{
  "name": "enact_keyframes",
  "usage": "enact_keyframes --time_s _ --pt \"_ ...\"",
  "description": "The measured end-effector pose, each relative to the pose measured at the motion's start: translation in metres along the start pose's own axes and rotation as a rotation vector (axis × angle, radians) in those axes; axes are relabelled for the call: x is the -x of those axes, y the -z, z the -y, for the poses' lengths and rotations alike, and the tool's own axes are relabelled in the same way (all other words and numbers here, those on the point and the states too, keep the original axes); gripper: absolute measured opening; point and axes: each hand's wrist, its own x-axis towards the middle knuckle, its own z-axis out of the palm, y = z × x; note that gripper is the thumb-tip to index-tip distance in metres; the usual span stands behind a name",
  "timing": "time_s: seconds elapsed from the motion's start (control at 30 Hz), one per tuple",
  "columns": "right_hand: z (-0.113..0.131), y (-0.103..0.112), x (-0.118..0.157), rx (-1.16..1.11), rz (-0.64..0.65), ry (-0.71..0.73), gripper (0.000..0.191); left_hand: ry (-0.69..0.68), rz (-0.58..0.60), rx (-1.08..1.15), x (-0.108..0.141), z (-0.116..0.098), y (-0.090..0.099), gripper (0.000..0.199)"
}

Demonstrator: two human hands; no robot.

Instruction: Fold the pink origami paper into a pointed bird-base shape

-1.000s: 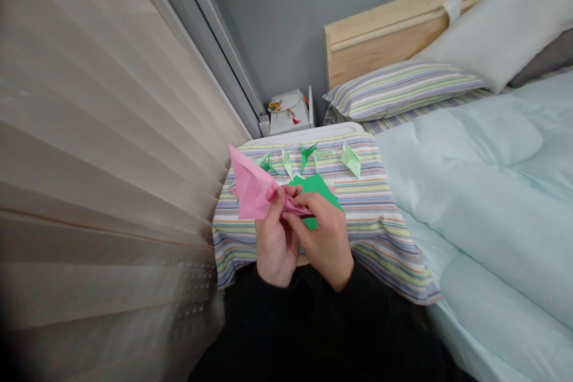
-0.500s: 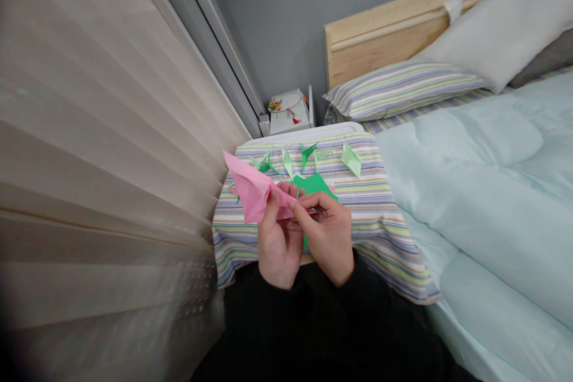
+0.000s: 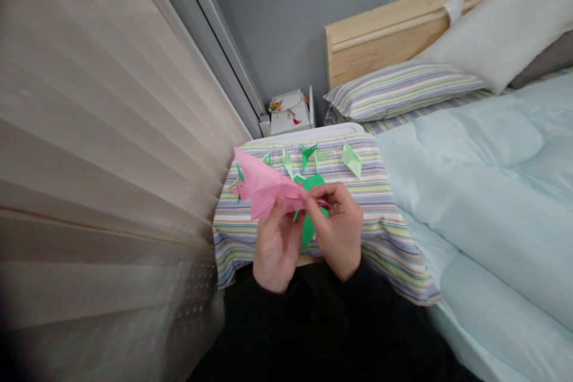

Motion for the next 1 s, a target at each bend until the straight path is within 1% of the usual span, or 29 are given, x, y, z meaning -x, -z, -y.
enact_keyframes --time_s 0.03,0.07,0.1,0.13,0.17,0.2,0.23,0.27,0.3,0.33,0.37,0.4,0.47,0.53,0.6,0.67,0.77,0.87,1.0 --pt "-0.001 0.009 -0.009 0.062 -0.016 0.053 0.017 -0.056 -0.001 -0.092 -0.002 -0.006 0.009 0.047" --pt "0.0 0.018 -0.018 0.143 -0.007 0.128 0.018 -0.233 -0.045 -0.196 -0.005 -0.016 0.018 0.051" --pt "0.001 0.028 -0.027 0.248 0.049 0.219 0.018 -0.521 -0.105 -0.318 -0.008 -0.027 0.025 0.06" --pt "0.003 0.036 -0.035 0.38 0.178 0.321 0.017 -0.79 -0.107 -0.456 -0.01 -0.04 0.03 0.068" --pt "0.007 0.042 -0.042 0.487 0.308 0.413 0.014 -0.944 -0.039 -0.583 -0.012 -0.054 0.031 0.06" --pt "0.011 0.046 -0.047 0.546 0.426 0.498 0.011 -0.982 0.1 -0.7 -0.013 -0.067 0.029 0.041" --pt "0.016 0.048 -0.05 0.589 0.522 0.56 0.009 -0.95 0.307 -0.849 -0.012 -0.078 0.024 0.031" --pt "0.021 0.048 -0.05 0.617 0.593 0.599 0.008 -0.916 0.488 -1.001 -0.011 -0.087 0.016 0.027" --pt "0.026 0.047 -0.05 0.62 0.638 0.619 0.009 -0.903 0.621 -1.133 -0.01 -0.093 0.007 0.024" --pt "0.03 0.045 -0.049 0.605 0.663 0.631 0.01 -0.866 0.7 -1.234 -0.009 -0.097 -0.002 0.022" --pt "0.033 0.043 -0.047 0.583 0.667 0.637 0.012 -0.802 0.739 -1.309 -0.007 -0.098 -0.01 0.02" --pt "0.036 0.042 -0.045 0.561 0.659 0.639 0.014 -0.735 0.753 -1.357 -0.007 -0.097 -0.016 0.018" --pt "0.038 0.041 -0.043 0.529 0.628 0.65 0.016 -0.65 0.737 -1.439 -0.007 -0.095 -0.023 0.014" --pt "0.037 0.043 -0.043 0.499 0.591 0.677 0.016 -0.633 0.727 -1.522 -0.009 -0.093 -0.024 0.014" --pt "0.036 0.045 -0.043 0.459 0.557 0.721 0.017 -0.66 0.731 -1.588 -0.011 -0.094 -0.022 0.013" --pt "0.035 0.046 -0.044 0.422 0.53 0.771 0.019 -0.708 0.739 -1.606 -0.012 -0.096 -0.021 0.012" --pt "0.035 0.046 -0.044 0.406 0.521 0.812 0.02 -0.807 0.77 -1.578 -0.012 -0.098 -0.021 0.009" --pt "0.036 0.047 -0.043 0.42 0.531 0.82 0.018 -0.903 0.803 -1.512 -0.01 -0.1 -0.022 0.013" --pt "0.037 0.049 -0.043 0.413 0.52 0.834 0.02 -1.006 0.807 -1.474 -0.006 -0.103 -0.022 0.011"
